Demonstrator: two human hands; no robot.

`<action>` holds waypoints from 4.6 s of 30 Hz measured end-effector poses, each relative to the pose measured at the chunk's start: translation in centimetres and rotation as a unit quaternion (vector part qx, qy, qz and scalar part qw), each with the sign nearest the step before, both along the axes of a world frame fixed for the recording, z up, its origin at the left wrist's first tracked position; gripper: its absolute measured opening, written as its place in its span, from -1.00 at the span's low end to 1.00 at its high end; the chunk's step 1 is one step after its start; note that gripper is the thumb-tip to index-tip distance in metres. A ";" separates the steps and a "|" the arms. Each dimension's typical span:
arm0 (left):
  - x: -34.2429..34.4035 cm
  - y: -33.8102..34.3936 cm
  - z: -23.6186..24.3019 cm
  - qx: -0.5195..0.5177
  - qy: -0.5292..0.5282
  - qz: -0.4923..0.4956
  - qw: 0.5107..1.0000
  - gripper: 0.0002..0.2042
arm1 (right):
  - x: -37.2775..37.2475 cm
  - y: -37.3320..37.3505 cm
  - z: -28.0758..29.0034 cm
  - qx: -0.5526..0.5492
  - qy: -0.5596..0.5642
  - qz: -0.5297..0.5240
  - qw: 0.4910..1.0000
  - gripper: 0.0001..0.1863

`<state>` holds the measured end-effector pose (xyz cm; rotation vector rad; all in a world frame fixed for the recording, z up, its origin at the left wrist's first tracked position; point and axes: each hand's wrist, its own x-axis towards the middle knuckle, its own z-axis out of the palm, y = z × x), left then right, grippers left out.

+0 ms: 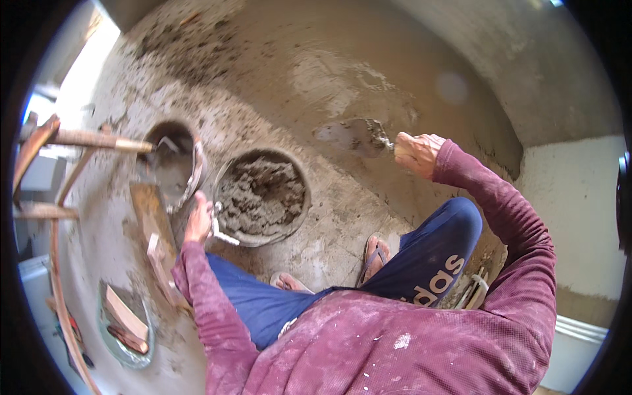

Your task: The person applies plaster to a wall using a trowel and then smooths the surface with a wooden float.

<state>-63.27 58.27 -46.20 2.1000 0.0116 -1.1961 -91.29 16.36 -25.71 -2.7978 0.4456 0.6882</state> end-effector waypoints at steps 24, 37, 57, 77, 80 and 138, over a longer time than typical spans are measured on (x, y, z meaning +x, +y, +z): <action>-0.1 -2.3 -0.4 0.026 -0.046 -0.053 0.997 0.13 | 8.9 14.2 -16.4 0.138 -0.029 0.146 0.979 -0.71; 1.0 -1.8 -0.4 -0.001 -0.136 -0.003 0.991 0.02 | 4.8 13.3 -8.9 0.328 -0.033 -0.109 0.938 -0.61; -5.7 3.4 8.4 -0.058 -0.082 0.039 0.994 -0.32 | 2.8 -19.6 -23.4 -0.115 -0.156 -0.256 0.947 -0.76; -4.4 1.5 9.7 0.029 -0.142 -0.059 0.988 -0.38 | 6.0 -27.0 -29.1 -0.050 -0.033 -0.383 0.922 -0.65; -4.3 1.3 9.5 0.033 -0.151 -0.057 0.986 -0.36 | 5.9 -28.5 -29.8 -0.065 0.066 -0.260 0.961 -0.65; -3.8 -1.2 8.0 0.051 -0.022 -0.050 0.997 -0.44 | 16.1 -26.6 -29.4 0.037 -0.102 -0.412 0.904 -0.65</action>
